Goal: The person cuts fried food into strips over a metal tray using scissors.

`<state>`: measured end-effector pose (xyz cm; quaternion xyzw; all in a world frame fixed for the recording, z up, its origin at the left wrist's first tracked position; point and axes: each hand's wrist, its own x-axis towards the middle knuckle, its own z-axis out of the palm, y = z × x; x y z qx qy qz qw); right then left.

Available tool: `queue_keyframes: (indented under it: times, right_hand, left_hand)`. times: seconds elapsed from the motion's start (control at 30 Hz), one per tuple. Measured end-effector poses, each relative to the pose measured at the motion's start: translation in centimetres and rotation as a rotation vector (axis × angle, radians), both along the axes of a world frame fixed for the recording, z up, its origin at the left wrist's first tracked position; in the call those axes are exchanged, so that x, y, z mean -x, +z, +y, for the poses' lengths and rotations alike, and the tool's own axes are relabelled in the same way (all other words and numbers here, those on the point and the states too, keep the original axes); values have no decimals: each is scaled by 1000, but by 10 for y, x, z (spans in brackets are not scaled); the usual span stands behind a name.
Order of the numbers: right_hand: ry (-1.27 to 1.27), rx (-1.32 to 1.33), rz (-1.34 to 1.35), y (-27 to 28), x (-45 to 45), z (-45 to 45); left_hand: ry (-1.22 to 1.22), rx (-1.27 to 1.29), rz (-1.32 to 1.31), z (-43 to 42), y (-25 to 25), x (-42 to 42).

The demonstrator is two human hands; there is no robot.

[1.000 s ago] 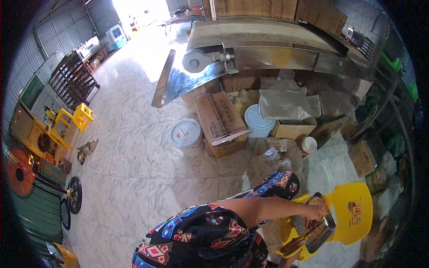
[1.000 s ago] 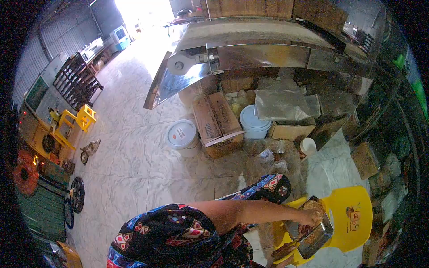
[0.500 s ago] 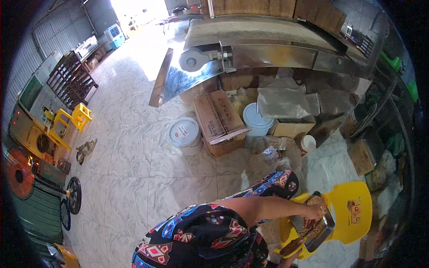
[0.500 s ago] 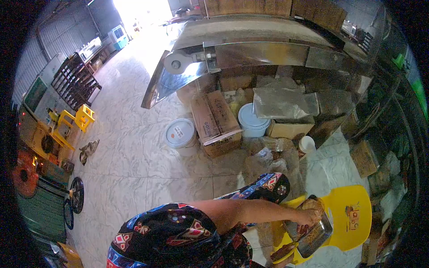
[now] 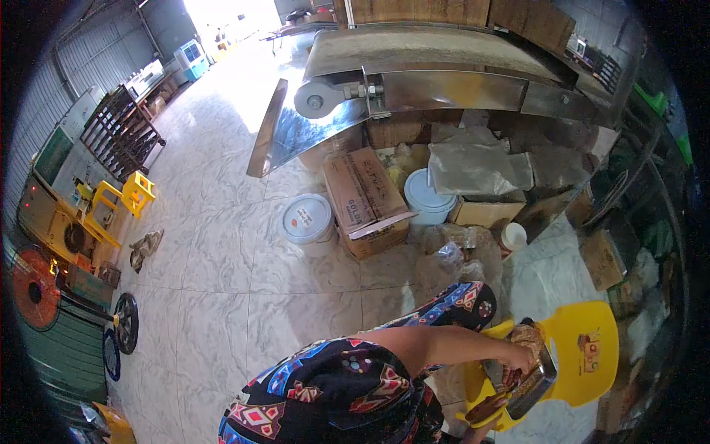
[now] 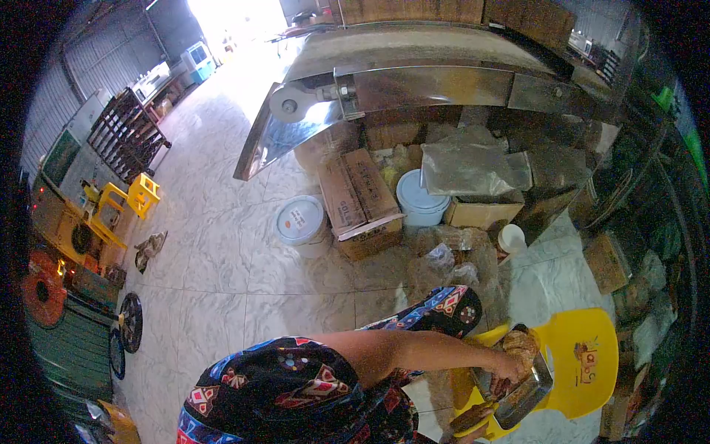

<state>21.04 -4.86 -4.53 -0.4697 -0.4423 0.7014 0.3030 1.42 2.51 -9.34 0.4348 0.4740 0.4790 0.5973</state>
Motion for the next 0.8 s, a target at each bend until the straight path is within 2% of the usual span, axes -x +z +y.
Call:
queue_keyframes:
  times: [0.17,0.3,0.37,0.4,0.43,0.47,0.53,0.57,0.6,0.67,0.77,0.8]
  right_hand:
    - [93,47,17,11,1,0]
    - [189,214,203,15,-3,4]
    - [260,561,500,19,-3,7]
    - [197,1125,959,27,-1,7]
    - [47,1846,1233,37,6,5]
    - [25,2241,1247,47,12,1]
    - [-18,2404,1268,62,19,-4]
    - [-38,2463,1270,67,22,-7]
    - [-57,2495,1272,69,24,-8]
    - [-65,2543,1258,73,26,-11]
    - [-63,2573,1252,76,28,-13]
    - [-60,2579,1246,77,27,-14]
  left_hand:
    - [50,-95,129,-6,7,2]
    - [76,-156,235,2,5,0]
    - [98,-167,316,5,6,0]
    - [117,-154,333,4,11,1]
    - [133,-122,334,-4,25,2]
    - [154,-85,243,-13,38,3]
    - [221,21,-31,-35,72,5]
    - [221,22,-30,-33,67,4]
    - [321,-100,132,-27,55,1]
    - [420,-221,294,-8,21,0]
    - [346,-270,401,15,-19,-2]
    - [497,-239,351,15,-22,-6]
